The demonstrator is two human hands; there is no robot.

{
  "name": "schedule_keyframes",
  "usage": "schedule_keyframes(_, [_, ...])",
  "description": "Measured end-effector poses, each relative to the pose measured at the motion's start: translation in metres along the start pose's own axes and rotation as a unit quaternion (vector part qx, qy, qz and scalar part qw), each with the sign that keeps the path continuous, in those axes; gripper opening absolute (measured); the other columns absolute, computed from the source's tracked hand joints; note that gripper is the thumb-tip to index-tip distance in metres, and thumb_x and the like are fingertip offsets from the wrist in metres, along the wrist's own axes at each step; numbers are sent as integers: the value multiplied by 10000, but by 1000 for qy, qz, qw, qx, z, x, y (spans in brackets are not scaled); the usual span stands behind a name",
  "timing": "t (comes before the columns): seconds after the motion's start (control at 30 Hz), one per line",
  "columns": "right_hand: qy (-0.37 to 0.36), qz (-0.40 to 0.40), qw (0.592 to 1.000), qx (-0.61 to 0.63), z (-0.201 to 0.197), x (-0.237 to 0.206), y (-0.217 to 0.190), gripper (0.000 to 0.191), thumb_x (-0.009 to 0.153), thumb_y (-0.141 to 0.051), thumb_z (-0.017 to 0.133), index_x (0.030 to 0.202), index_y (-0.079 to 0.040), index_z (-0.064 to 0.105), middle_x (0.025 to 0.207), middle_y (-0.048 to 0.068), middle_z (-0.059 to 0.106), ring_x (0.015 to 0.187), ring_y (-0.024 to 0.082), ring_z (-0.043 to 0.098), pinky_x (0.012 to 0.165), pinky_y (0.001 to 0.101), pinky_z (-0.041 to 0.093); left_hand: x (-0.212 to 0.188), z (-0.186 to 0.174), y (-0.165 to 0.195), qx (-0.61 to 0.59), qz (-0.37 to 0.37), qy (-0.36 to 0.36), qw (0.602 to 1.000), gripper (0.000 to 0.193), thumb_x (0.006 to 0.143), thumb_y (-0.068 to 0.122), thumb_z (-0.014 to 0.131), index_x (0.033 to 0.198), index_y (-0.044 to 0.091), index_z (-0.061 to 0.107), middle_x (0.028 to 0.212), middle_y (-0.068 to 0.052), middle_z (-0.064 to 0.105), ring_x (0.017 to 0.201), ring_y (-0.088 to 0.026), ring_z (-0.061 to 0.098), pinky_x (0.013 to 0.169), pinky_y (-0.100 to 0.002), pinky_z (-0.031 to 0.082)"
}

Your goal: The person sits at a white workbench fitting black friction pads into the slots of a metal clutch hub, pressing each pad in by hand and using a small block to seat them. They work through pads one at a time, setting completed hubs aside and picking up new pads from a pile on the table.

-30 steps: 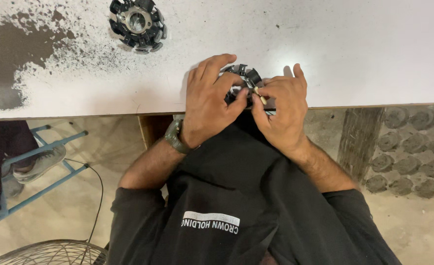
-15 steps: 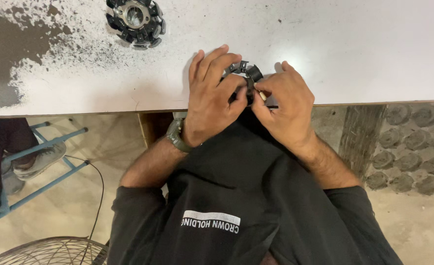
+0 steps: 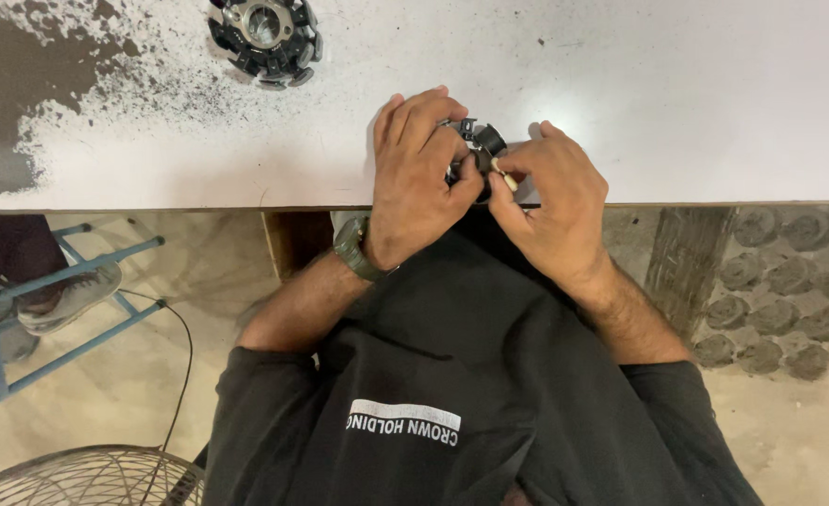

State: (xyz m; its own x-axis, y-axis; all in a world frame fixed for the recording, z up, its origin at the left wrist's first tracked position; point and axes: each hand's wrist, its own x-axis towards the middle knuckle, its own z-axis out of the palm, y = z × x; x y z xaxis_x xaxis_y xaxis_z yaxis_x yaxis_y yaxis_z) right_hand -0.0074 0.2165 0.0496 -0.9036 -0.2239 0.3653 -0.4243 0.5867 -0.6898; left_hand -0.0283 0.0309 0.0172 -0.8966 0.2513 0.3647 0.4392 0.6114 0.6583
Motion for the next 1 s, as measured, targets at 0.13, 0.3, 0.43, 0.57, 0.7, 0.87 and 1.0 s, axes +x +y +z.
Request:
schedule_keyframes(0.13, [2,-9,1000,1,1,-2,1,220,900,-3,791,1053,-59,644,1026,71,707,974,291,707,1133,511,547,0,3,-2,4,4,11,1000,108,861,72,725,927,73,640,1278,-63,581,1384,-286,512,1235,-556,281])
schedule_keyframes(0.3, [8,-37,998,-49,5,-5,1,236,875,17,812,1036,-57,656,1030,81,705,1022,310,698,1107,509,554,-4,7,-4,10,10,22,1000,111,858,59,722,929,72,639,1274,-58,583,1379,-278,516,1237,-553,284])
schedule_keyframes(0.43, [-8,-55,995,-89,4,-4,0,250,870,18,814,1045,-57,652,1045,96,693,1083,351,695,1115,520,535,-3,7,-3,10,14,23,1000,115,867,51,726,944,76,645,1271,-56,588,1376,-272,518,1234,-559,287])
schedule_keyframes(0.57, [-22,-48,996,-74,0,-3,1,243,878,16,810,1043,-50,645,1001,94,689,1015,344,690,1114,529,536,0,-6,2,-13,18,23,999,128,852,61,742,923,79,637,1289,-70,584,1373,-286,524,1202,-529,342])
schedule_keyframes(0.7, [58,-12,998,-5,2,-8,5,192,923,12,768,1034,-44,621,996,91,687,996,299,721,1130,547,533,5,-27,2,-16,39,35,998,229,871,84,751,1081,42,672,1394,-107,556,1366,-316,514,1162,-474,404])
schedule_keyframes(0.87, [68,-2,998,11,18,-12,10,201,916,16,747,1036,-30,593,1011,114,696,972,323,693,1117,536,548,14,-32,0,21,79,-33,996,258,891,97,766,1135,53,694,1402,-111,566,1306,-318,542,1080,-469,428])
schedule_keyframes(1.0, [79,-16,997,7,22,-11,12,224,905,37,745,1047,-28,585,1008,128,693,973,341,687,1095,520,556,17,-34,0,43,80,-34,995,184,928,71,754,1097,58,680,1381,-87,583,1305,-300,550,1079,-462,443])
